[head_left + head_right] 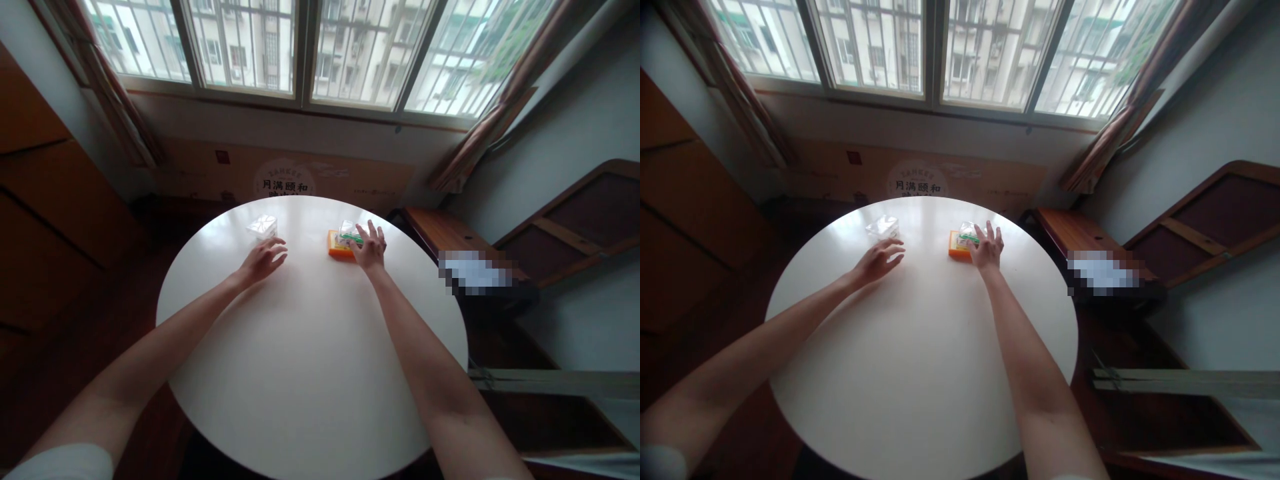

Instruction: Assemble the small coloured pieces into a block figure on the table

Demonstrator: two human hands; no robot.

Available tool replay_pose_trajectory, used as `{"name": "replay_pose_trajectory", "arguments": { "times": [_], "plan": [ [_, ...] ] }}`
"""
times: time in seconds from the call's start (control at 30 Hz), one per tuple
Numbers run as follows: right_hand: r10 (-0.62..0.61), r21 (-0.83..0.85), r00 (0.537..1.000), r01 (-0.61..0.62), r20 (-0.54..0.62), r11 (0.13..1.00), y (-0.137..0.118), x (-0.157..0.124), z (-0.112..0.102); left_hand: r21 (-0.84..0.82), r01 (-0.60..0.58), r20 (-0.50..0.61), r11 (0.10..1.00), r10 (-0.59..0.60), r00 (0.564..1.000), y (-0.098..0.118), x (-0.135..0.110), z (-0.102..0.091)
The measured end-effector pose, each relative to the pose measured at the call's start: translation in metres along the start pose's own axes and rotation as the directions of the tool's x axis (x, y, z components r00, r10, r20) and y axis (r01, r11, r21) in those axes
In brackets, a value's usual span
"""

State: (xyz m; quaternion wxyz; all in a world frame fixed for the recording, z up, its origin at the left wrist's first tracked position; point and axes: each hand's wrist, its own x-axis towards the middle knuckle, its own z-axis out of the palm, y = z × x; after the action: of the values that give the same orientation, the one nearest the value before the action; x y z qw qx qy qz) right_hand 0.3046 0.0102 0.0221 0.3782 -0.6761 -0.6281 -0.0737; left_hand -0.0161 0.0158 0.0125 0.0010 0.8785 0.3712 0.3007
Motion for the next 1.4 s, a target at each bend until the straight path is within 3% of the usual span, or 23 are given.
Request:
{"name": "replay_pose_trajectory", "arguments": {
  "times": [0.13,0.23,0.33,0.4,0.57,0.73,0.83,0.93,1.03,1.2,1.27,1.33,1.4],
  "plan": [
    [-0.094,0.049,0.994,0.091,0.052,0.995,0.007,0.000,0.004,-0.120,-0.048,-0.133,0.992,0.032,0.991,0.025,0.004,0.016],
    [-0.266,0.110,0.961,0.257,0.075,0.960,-0.005,-0.013,0.001,-0.251,-0.016,-0.187,0.968,-0.032,0.982,0.040,0.007,0.027],
    [-0.499,0.195,0.852,0.468,0.158,0.862,-0.023,-0.030,-0.002,-0.336,0.031,-0.209,0.941,-0.107,0.972,0.046,0.007,0.035],
    [-0.591,0.222,0.780,0.552,0.204,0.804,-0.032,-0.040,-0.005,-0.375,0.054,-0.153,0.925,-0.120,0.981,0.045,0.006,0.040],
    [-0.679,0.159,0.683,0.664,0.269,0.731,-0.043,-0.049,-0.013,-0.394,0.079,-0.014,0.916,-0.093,0.996,0.040,0.001,0.045],
    [-0.800,0.075,0.503,0.830,0.326,0.553,-0.049,-0.054,-0.016,-0.305,0.089,0.042,0.948,-0.080,0.996,0.045,0.001,0.040],
    [-0.825,0.007,0.461,0.872,0.328,0.490,-0.051,-0.062,-0.013,-0.237,0.108,0.047,0.966,-0.100,0.994,0.049,0.000,0.038],
    [-0.811,-0.001,0.487,0.858,0.323,0.514,-0.054,-0.069,-0.011,-0.179,0.110,0.062,0.978,-0.101,0.993,0.052,0.000,0.038],
    [-0.774,0.040,0.541,0.811,0.329,0.584,-0.059,-0.068,-0.014,-0.158,0.104,0.076,0.982,-0.093,0.993,0.051,0.001,0.040],
    [-0.678,0.095,0.626,0.704,0.385,0.704,-0.070,-0.048,-0.027,-0.239,0.123,0.050,0.963,-0.114,0.992,0.048,-0.001,0.041],
    [-0.606,0.096,0.715,0.616,0.348,0.782,-0.071,-0.037,-0.030,-0.358,0.098,0.015,0.928,-0.099,0.995,0.048,-0.005,0.041],
    [-0.488,0.137,0.843,0.469,0.226,0.873,-0.069,-0.028,-0.029,-0.486,0.034,-0.032,0.873,-0.057,0.998,0.051,-0.009,0.041],
    [-0.320,0.243,0.943,0.289,0.096,0.926,-0.067,-0.021,-0.022,-0.573,-0.020,-0.055,0.819,-0.014,0.998,0.054,-0.011,0.041]
  ]
}}
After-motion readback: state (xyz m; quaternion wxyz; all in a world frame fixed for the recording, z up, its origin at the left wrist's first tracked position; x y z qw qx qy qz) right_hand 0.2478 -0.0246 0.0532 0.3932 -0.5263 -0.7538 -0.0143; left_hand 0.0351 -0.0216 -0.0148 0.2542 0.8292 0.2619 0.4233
